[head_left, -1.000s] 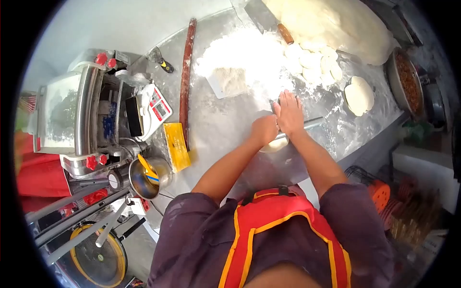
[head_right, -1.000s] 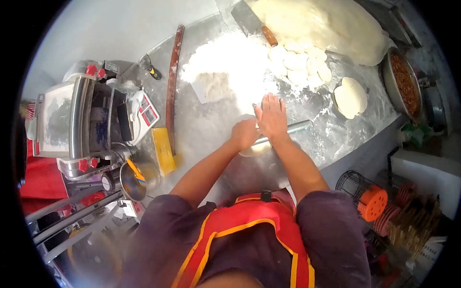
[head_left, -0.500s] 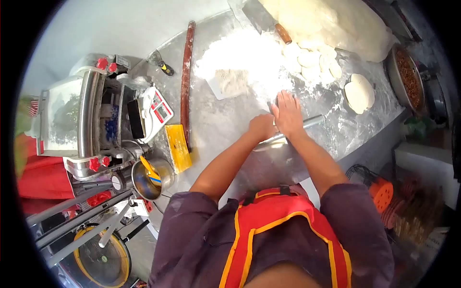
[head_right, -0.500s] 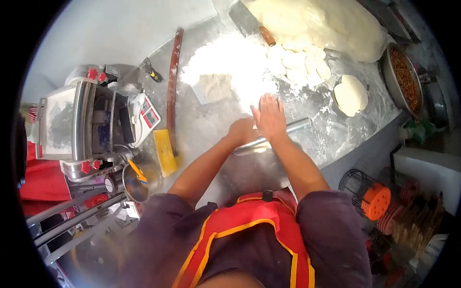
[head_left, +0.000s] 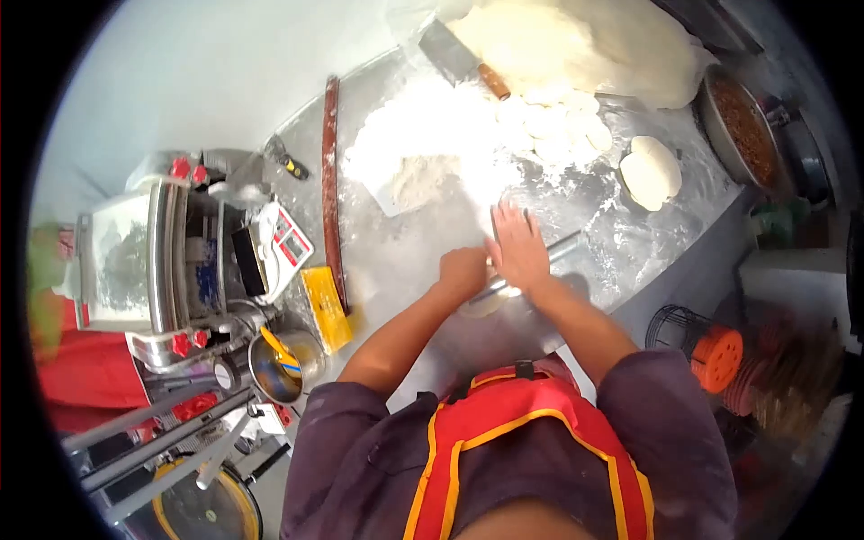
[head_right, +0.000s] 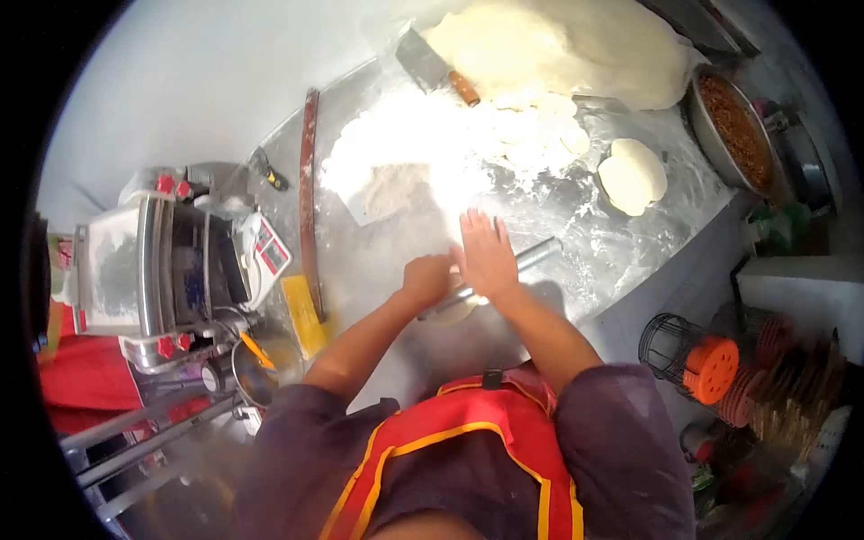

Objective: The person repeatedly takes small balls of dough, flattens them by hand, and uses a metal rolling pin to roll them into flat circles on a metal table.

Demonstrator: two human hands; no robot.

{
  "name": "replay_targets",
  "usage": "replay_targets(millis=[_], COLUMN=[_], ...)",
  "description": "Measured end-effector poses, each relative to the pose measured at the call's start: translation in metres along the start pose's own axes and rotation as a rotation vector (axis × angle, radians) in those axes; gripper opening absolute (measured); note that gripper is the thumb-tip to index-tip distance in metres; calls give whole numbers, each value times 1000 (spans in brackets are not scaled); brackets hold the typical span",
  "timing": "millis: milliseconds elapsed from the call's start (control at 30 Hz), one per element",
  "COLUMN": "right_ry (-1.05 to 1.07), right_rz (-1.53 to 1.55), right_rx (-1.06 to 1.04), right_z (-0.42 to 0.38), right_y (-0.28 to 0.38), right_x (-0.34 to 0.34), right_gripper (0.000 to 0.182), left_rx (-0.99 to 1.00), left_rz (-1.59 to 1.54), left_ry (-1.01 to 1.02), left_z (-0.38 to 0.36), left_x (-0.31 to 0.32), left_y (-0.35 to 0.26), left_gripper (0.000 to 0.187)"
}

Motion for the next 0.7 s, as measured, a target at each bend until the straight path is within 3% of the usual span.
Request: replay_targets(millis=[67,100,133,167,233,267,333,367,433,467,533,600,700], right_ry=[81,64,254,336,303,281,216,184,130,132,137,109,111], right_rz=[58,95,202,233,250,260,259,282,335,332,323,309,311], right_rx=[28,-81,-11,30,6,-10,-25,-24,-24,-34,-54,-75,-82], right_z=[-53,-88,-109,-129,-145,-146,-138,-135,-132,-132,-133,-134,-135], right_y=[0,-3,0,-4,-3,-3,-7,-7,-7,-7,-9,-9,-10], right_x=[-1,1,-16,-3,-10,-13,-1,2,-1,1,4,2,-2], right_gripper=[63,67,70,71,72,72,71,70,68,67,65,62,59], left_rx=[130,159,186,342,527,758,656,624,570,471,379,468,724], left_rz=[79,106,130,87,47,-37,-452,-715,-426,-346,-168,-72,-114], left_ry=[13,40,64,68,177,-24,105,-28,-780,-868,-896,-913,-764], left_z=[12,16,21,38,70,92,118,122,135,148,172,182,205], left_x=[15,10,7,13,9,14,-23,-45,-79,-93,-107,-112,-130], left_y=[7,1,-6,-10,-50,-63,-113,-128,-136,-131,-119,-107,-87], left_gripper=[25,23,22,22,24,26,32,33,47,55,54,40,24])
Point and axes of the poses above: each hand's wrist, its own z-axis towards the middle knuckle, its own x-axis out of the palm, y = z × x, the point moved 4 cm from there along z, towards the middle knuckle, and after that the axes turned 10 degrees about y, right-handed, at the moved point
